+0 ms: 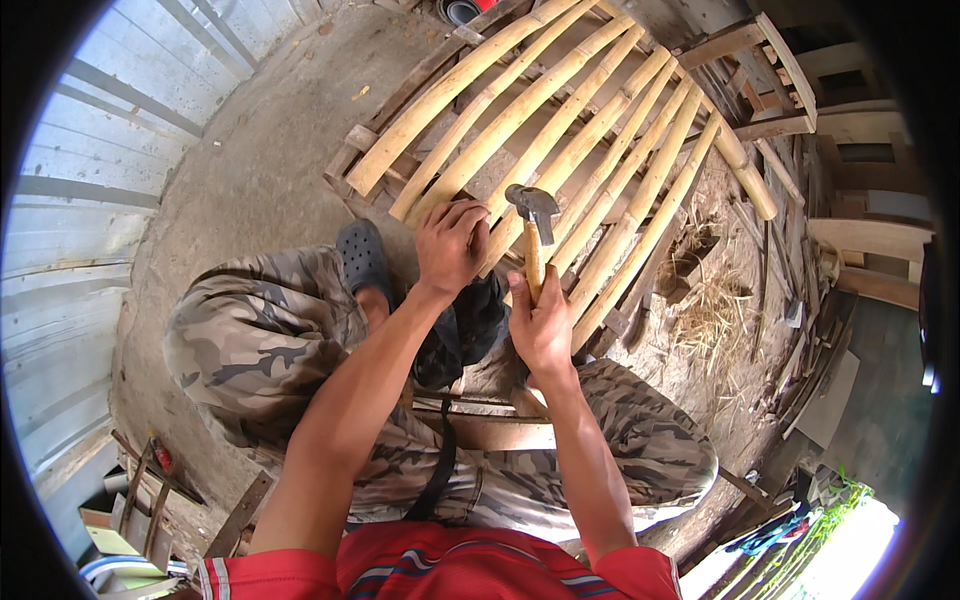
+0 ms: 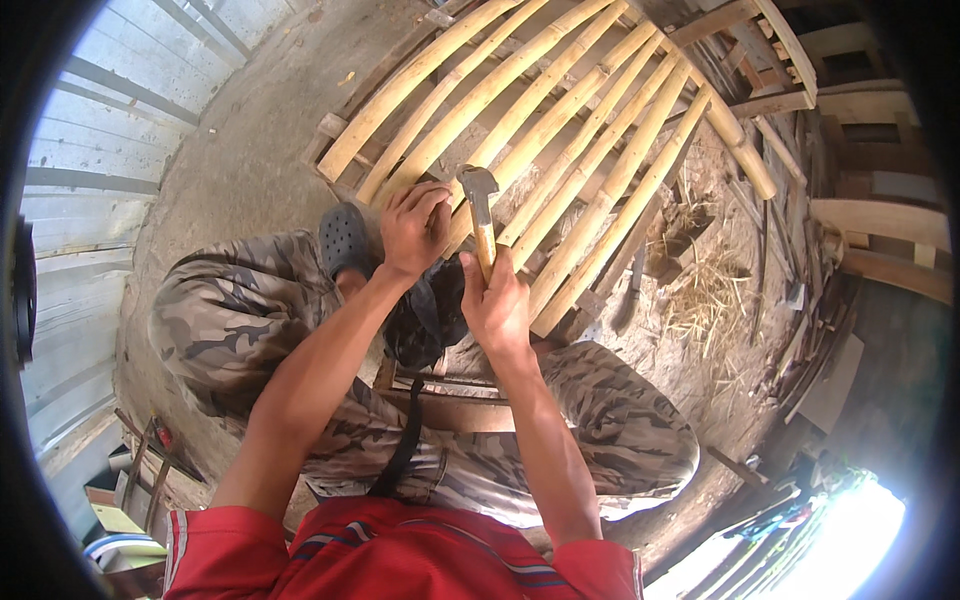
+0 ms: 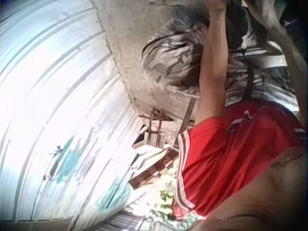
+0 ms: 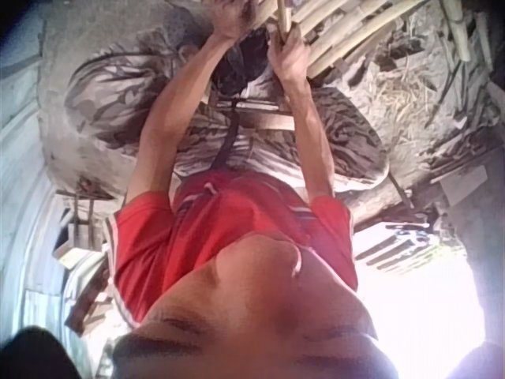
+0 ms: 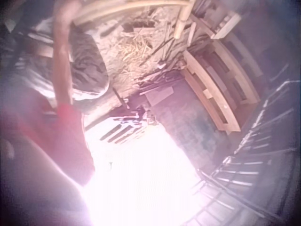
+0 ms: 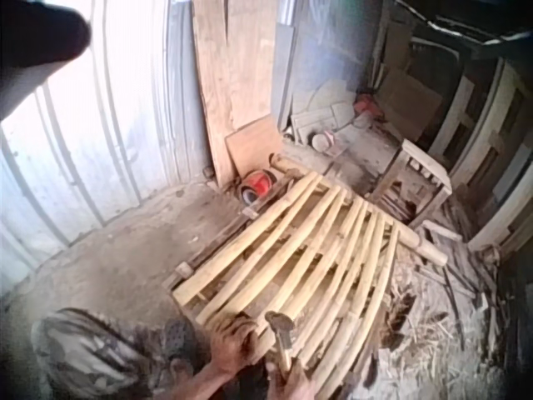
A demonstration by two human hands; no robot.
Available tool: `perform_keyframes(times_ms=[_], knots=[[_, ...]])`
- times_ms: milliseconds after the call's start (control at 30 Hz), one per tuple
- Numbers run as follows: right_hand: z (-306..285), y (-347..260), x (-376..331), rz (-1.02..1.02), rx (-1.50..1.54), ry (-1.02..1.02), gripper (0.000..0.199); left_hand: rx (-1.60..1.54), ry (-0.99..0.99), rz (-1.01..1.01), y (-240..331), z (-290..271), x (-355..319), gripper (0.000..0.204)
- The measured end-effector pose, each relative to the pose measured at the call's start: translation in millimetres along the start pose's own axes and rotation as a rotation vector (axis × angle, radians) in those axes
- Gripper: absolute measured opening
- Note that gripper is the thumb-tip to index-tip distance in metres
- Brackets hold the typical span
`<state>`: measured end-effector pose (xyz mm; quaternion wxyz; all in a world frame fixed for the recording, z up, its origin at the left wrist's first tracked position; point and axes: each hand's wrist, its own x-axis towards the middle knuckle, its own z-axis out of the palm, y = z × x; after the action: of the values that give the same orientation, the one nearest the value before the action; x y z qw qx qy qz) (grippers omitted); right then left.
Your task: The person sits on the floor and uses a hammer to drive nails into a bamboo slat structure. They repeatedly position nails and strike them to secure the bamboo pieces together.
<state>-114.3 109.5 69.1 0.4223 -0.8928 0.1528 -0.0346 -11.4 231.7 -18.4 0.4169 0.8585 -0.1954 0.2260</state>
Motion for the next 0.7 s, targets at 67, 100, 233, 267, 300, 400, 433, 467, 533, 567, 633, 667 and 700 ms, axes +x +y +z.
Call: perform_keyframes(times_ms=[67, 100, 233, 267, 300, 400, 433, 467, 533, 567, 633, 667, 700], knots=[[1, 4, 2, 0.063, -0.072, -0.08, 0.035, 0.003, 0.004, 0.007, 1, 1, 0, 0.012], [0, 4, 2, 0.065, -0.072, -0.07, 0.035, 0.005, 0.006, 0.011, 2, 1, 0, 0.012], [-8, -6, 4, 0.03, -0.043, 0.005, 0.035, -0.009, -0.003, -0.005, -2, 2, -2, 0.011], [-9, -7, 4, 0.006, -0.035, 0.023, 0.035, -0.017, 0.008, -0.011, -3, 4, -3, 0.011], [-10, -8, 4, -0.017, -0.027, 0.039, 0.035, -0.025, 0.019, -0.018, -4, 5, -4, 0.011], [-7, 0, 3, 0.013, -0.078, -0.016, 0.034, -0.037, 0.019, -0.055, -3, 7, -4, 0.01], [-7, -2, 2, 0.006, -0.06, -0.011, 0.034, -0.035, 0.016, -0.059, -4, 7, -4, 0.009], [-7, -5, 2, -0.002, -0.043, -0.006, 0.034, -0.033, 0.014, -0.064, -4, 8, -4, 0.008], [-5, -7, 0, -0.017, 0.0, 0.013, 0.035, -0.028, 0.014, -0.059, -4, 8, -4, 0.009], [-4, -6, -1, -0.024, 0.024, 0.028, 0.035, -0.025, 0.016, -0.049, -3, 9, -3, 0.01], [-2, -2, -2, 0.009, 0.022, -0.007, 0.036, -0.024, 0.028, -0.038, -1, 8, -3, 0.009], [0, 4, -1, 0.049, -0.006, -0.056, 0.036, -0.027, 0.038, -0.036, 0, 7, -2, 0.007], [0, 8, -1, 0.089, -0.033, -0.105, 0.037, -0.03, 0.047, -0.035, 1, 7, -2, 0.005]])
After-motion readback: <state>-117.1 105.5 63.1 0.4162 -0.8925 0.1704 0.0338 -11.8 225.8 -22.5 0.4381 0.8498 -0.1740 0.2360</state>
